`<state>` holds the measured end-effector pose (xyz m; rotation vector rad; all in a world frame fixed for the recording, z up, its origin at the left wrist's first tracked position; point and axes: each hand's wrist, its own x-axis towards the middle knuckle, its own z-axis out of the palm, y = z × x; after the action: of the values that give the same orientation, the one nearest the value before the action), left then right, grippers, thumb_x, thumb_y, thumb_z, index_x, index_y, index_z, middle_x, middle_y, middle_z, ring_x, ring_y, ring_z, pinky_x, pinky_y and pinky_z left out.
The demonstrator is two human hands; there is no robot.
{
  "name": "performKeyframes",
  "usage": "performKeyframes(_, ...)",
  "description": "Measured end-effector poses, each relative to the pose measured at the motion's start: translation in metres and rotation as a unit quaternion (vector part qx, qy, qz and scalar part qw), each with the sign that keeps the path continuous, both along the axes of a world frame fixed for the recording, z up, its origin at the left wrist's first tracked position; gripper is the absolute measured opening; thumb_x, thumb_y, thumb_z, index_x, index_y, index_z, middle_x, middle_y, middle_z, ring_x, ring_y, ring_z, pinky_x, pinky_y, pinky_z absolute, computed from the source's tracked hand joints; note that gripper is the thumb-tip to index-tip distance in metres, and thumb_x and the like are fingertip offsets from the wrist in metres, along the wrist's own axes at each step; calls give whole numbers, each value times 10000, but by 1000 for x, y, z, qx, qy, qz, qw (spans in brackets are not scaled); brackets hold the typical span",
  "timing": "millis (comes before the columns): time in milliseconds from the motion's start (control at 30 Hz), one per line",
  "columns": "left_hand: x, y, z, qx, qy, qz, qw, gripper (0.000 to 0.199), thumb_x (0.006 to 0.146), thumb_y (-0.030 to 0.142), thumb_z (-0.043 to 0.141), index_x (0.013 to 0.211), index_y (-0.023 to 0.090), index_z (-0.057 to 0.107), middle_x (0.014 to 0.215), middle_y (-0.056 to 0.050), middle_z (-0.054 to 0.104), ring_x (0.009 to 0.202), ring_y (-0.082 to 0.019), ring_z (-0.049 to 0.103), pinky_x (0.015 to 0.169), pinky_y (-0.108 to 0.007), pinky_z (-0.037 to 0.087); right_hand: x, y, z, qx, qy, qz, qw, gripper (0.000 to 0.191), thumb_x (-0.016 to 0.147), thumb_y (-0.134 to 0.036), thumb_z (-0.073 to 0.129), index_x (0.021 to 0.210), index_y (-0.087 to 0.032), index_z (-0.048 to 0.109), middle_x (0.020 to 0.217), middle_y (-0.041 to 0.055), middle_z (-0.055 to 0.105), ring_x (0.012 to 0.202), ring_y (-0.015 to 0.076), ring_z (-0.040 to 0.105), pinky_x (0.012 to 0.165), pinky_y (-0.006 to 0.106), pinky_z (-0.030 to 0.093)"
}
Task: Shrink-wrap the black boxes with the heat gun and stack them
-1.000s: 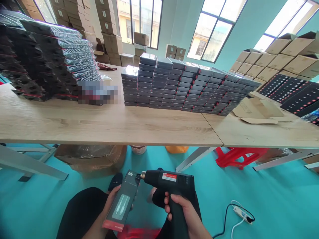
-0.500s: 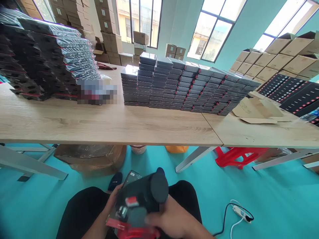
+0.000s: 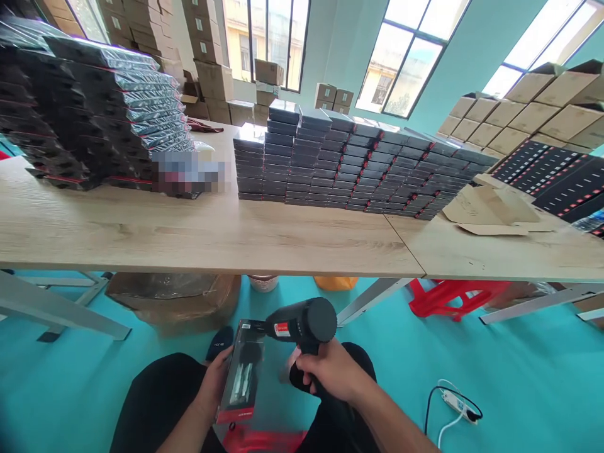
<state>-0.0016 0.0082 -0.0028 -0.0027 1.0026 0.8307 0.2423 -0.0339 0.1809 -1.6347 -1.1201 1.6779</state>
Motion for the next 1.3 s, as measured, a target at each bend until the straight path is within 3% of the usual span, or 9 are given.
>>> performKeyframes(100, 2, 3, 2, 17, 20, 51, 998, 266, 800, 201, 638, 1048, 160, 724, 738, -53, 777, 739, -284, 763, 710, -383, 586, 8, -15, 2, -66, 14, 81, 994, 22, 657, -183, 645, 676, -192, 647, 500, -35, 582, 457, 140, 508, 481, 287, 423)
performKeyframes(200, 3, 5, 5, 20, -52, 11, 998, 323, 860, 285, 591, 1104, 113, 714, 846, -114, 793, 868, -320, 762, 776, -426, 590, 10, -36, 4, -89, 53, 118, 988, 100, 594, -140, 704, 661, -193, 651, 602, -22, 644, 576, 142, 567, 584, 279, 447)
performKeyframes(300, 2, 6, 7, 16, -91, -5, 996, 408, 894, 403, 580, 1107, 76, 699, 933, -166, 785, 888, -317, 755, 785, -423, 591, 10, -48, -4, -105, 63, 29, 992, 121, 638, -253, 718, 715, -174, 666, 579, -4, 634, 575, 147, 555, 587, 287, 443)
performKeyframes(433, -3, 10, -2, 3, -10, 95, 995, 278, 907, 382, 594, 1041, 150, 666, 808, -83, 771, 728, -251, 746, 711, -389, 598, 5, -57, -24, -127, 82, -107, 983, 371, 687, -377, 715, 972, -145, 665, 583, -1, 623, 576, 172, 555, 563, 305, 445)
performKeyframes(600, -7, 14, -17, -31, 2, 136, 990, 292, 973, 395, 453, 1045, 169, 623, 706, -65, 732, 645, -243, 721, 621, -368, 590, -16, -67, -39, -126, 135, -60, 981, 362, 662, -414, 785, 855, -125, 686, 672, 39, 654, 648, 170, 588, 666, 318, 448)
performKeyframes(733, -7, 13, -20, -42, 1, 156, 987, 386, 982, 432, 407, 1183, 151, 580, 811, -111, 758, 766, -277, 745, 690, -415, 606, -22, -62, -41, -82, 115, -105, 984, 373, 747, -404, 716, 1003, -134, 687, 648, -3, 608, 606, 171, 554, 638, 337, 453)
performKeyframes(900, -8, 13, -26, -50, -22, 146, 988, 286, 948, 383, 467, 931, 162, 646, 697, -79, 727, 654, -261, 723, 697, -448, 616, -23, -59, -38, -131, 125, -28, 983, 329, 729, -364, 768, 941, -117, 721, 677, 31, 654, 674, 186, 590, 685, 333, 466)
performKeyframes(1100, -9, 14, -32, -6, 27, 226, 974, 162, 927, 227, 480, 867, 185, 625, 755, -64, 755, 705, -257, 748, 677, -450, 629, -15, -52, -44, -64, 99, -179, 977, 375, 705, -387, 751, 977, -137, 685, 717, 26, 649, 621, 175, 569, 562, 311, 471)
performKeyframes(1300, -8, 19, -32, -23, 42, 230, 972, 166, 922, 216, 476, 888, 167, 631, 724, -51, 731, 645, -220, 729, 612, -387, 624, 6, -63, -64, -88, 175, -175, 965, 481, 678, -442, 795, 1016, -120, 681, 773, 58, 693, 581, 155, 596, 494, 266, 449)
